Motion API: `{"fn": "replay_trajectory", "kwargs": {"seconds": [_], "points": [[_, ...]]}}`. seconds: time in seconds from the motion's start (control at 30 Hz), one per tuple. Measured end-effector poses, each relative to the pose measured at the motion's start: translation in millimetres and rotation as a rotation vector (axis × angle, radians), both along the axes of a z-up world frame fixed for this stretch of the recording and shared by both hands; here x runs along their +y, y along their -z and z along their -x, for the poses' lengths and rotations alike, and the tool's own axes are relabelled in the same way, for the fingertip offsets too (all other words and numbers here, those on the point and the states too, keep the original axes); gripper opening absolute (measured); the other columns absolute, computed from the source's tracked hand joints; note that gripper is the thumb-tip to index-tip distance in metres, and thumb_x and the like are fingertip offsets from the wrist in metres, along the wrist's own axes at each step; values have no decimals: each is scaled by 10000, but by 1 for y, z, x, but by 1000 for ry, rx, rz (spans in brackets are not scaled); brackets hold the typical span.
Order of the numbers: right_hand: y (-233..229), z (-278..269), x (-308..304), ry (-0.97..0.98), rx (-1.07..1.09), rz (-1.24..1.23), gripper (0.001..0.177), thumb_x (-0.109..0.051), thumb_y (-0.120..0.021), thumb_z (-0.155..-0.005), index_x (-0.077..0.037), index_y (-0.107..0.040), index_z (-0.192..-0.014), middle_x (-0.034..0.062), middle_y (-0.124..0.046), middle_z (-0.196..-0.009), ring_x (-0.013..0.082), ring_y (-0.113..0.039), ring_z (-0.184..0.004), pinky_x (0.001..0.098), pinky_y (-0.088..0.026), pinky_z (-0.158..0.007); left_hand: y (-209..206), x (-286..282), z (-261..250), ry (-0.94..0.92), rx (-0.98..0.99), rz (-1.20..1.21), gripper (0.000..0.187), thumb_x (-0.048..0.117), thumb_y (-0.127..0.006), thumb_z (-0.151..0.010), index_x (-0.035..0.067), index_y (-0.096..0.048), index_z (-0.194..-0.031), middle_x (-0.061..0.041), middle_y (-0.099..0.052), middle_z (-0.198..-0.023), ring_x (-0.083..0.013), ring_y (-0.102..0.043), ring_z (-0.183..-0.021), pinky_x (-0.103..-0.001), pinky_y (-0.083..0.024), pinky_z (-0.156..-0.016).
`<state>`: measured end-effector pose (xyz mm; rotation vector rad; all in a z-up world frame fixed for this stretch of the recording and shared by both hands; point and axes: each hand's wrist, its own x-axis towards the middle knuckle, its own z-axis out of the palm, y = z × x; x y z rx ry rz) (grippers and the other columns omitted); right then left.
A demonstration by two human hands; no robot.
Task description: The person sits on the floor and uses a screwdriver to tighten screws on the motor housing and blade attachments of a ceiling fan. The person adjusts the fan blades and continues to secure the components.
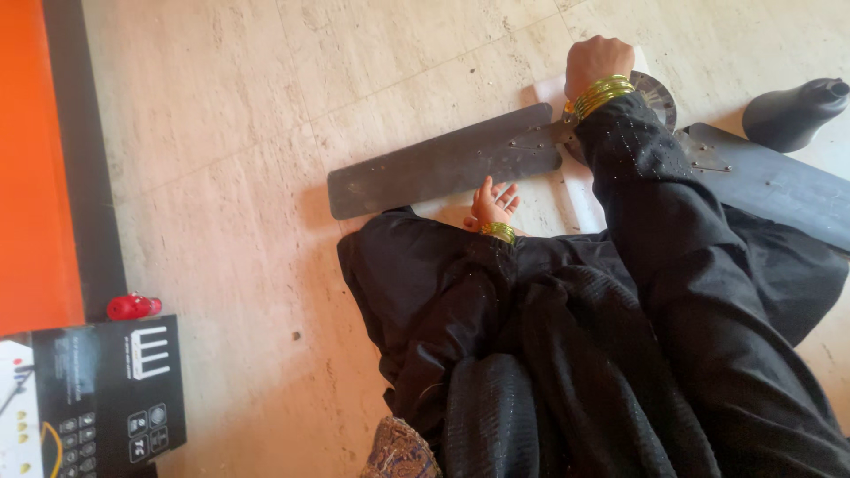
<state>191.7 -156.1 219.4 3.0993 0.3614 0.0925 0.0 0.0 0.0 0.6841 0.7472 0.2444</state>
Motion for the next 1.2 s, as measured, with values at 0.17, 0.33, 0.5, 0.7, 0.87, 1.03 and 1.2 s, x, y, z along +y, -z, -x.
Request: {"fn": "replay_trajectory", "kwargs": {"seconds": [0.17, 0.33, 0.5, 0.7, 0.87, 1.03, 1.2], "points": [[1, -11, 0, 43, 42, 127, 322, -405, -719, -932, -101, -804, -873, 80, -763, -797, 235, -733, -741, 375, -558, -586, -17, -1, 5, 18, -18, 7, 576, 399, -647, -936, 89, -453, -1380, -158, -570, -1299, -317, -706, -1002, -455, -557, -846], [-2, 7, 3, -26, 12, 217, 223, -237, -697, -960, -112, -819, -821, 62, -772, -763, 198, -741, -739, 348, -543, -583, -30, -3, 6, 15, 18, 18, 599, 405, -649, -926, 104, -446, -1402, -166, -578, -1312, -301, -702, -1010, -445, -549, -871], [-14, 24, 19, -223, -44, 199, 167, -197, -691, -952, -86, -773, -858, 89, -767, -772, 204, -740, -735, 334, -550, -584, -31, -1, 5, 15, 45, 36, 647, 414, -659, -913, 97, -426, -1426, -165, -565, -1328, -306, -697, -1031, -453, -537, -881], [-31, 35, 15, -428, -75, 215, 118, -177, -649, -984, -92, -702, -1048, 100, -755, -775, 238, -744, -711, 343, -563, -564, -26, -1, 6, 6, 41, 33, 654, 409, -661, -913, 103, -415, -1436, -182, -567, -1332, -310, -696, -1027, -454, -538, -879], [-41, 42, 6, -569, -79, 235, 279, -199, -630, -977, -180, -644, -1254, 81, -745, -778, 253, -749, -711, 348, -571, -564, -25, -1, 4, 7, 34, 34, 656, 414, -662, -909, 98, -424, -1433, -181, -567, -1316, -311, -689, -1036, -462, -527, -891], [-50, 51, -2, -769, -129, 316, 378, -184, -658, -920, -223, -621, -1295, 50, -746, -812, 258, -750, -759, 335, -585, -628, -24, 0, 7, 16, -1, 29, 660, 424, -650, -904, 103, -420, -1433, -182, -547, -1319, -322, -677, -1055, -471, -516, -909], [-52, 55, 5, -874, -193, 191, 300, -156, -690, -881, -172, -631, -1175, 63, -728, -898, 267, -740, -853, 359, -585, -694, -24, -1, 9, 26, -15, 14, 675, 432, -648, -913, 96, -408, -1447, -186, -546, -1339, -321, -679, -1066, -469, -521, -923]]}}
